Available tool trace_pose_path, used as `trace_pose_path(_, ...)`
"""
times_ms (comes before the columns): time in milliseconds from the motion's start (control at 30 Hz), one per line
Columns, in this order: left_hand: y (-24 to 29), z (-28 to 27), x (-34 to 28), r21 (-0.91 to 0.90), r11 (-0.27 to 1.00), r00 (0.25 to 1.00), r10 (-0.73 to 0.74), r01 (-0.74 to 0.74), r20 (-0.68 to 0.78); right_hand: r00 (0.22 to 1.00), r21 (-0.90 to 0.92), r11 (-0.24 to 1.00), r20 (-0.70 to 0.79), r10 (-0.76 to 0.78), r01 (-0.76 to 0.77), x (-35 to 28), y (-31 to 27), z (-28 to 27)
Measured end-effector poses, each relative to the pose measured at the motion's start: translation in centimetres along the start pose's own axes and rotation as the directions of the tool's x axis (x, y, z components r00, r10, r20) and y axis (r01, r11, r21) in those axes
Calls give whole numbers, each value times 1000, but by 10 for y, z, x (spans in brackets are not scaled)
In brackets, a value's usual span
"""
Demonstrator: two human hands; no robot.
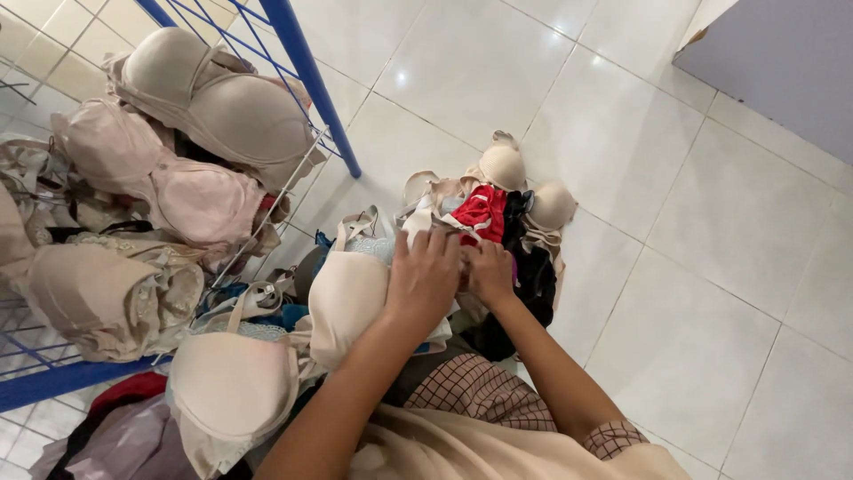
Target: The person is sorting through a pile of bras on the floor and placing them onto a blue wire shelf.
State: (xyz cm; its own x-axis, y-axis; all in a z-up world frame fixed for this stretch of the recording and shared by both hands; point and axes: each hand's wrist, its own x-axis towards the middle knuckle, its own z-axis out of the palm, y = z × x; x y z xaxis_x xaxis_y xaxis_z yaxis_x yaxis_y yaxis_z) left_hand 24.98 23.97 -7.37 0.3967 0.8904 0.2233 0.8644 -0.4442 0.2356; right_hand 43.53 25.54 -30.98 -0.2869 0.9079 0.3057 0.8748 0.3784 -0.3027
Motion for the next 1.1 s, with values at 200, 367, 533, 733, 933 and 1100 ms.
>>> trace_pose_path(200, -3, 16, -14, 185, 978, 953, -141, 93, 268, 969, 400, 888, 188, 163, -227, -5, 44, -16)
trace_pose_path(367, -7, 20, -21, 202, 975, 949, -145, 90, 281, 908, 569, 765, 416, 49, -302, 32, 3, -139)
trace_pose_path(533, -6, 10, -22, 115, 989, 949, -124, 94, 289, 833, 684, 509, 538, 131, -522, 34, -6, -181)
trace_pose_path(733, -5, 13, -27, 134, 987, 940, -127, 88, 316, 893, 798, 404, 384, 233, -448, 45, 1, -161)
trace_pose_path(933, -9, 19, -32, 143, 987, 959, -107, 71, 263, 856, 602, 635, 177, 485, -484, 4, 87, -30)
trace_pose_path(1100, -5, 10, -34, 192, 981, 976, -75, 35, 205, 841, 384, 749, 195, 505, -539, -35, 128, 38)
